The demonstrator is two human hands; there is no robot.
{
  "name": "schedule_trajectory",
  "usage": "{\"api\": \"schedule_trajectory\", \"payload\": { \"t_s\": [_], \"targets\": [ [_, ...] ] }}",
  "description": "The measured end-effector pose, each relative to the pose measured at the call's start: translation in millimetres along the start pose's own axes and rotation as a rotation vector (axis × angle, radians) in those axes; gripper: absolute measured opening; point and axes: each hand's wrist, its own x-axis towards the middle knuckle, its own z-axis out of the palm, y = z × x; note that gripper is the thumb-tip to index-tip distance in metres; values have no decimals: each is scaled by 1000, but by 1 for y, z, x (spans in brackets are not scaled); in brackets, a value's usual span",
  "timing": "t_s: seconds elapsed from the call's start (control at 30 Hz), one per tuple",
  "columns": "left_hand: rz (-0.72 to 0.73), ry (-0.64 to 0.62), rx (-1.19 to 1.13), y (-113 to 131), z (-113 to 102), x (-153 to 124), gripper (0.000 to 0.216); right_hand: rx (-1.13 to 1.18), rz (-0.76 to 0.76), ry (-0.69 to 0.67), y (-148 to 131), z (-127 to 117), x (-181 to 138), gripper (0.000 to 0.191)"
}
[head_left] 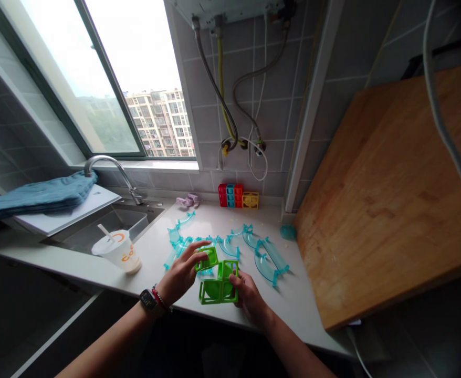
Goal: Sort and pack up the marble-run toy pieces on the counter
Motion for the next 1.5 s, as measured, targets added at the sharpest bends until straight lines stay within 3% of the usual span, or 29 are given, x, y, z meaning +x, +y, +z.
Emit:
{"api": "schedule_trajectory", "payload": {
  "t_s": [0.33, 0.73, 1.1, 1.2, 1.3, 1.4, 1.5],
  "targets": [
    [-2, -49, -55, 1, 9, 0, 45, 43, 5, 15, 0, -3, -1, 48],
    [-12, -73, -79, 1, 5, -10, 52, 58, -10, -3, 7, -1, -2, 46],
    [-15, -179, -138, 11, 15, -12, 62, 53, -13, 32, 4, 0, -1, 55],
    [-166, -140, -251, 7, 15, -13, 58, 29, -10, 50, 4, 1, -2, 54],
    [-544, 10, -551, 8, 14, -17, 47, 19, -41, 76, 2, 2, -3, 50],
    [-896, 115, -904, 21, 19, -23, 56, 14, -81, 101, 2, 1, -2, 50],
    [-1004, 128, -1086, 41, 29, -28, 67, -20, -118, 94, 3, -1, 0, 49]
  ]
}}
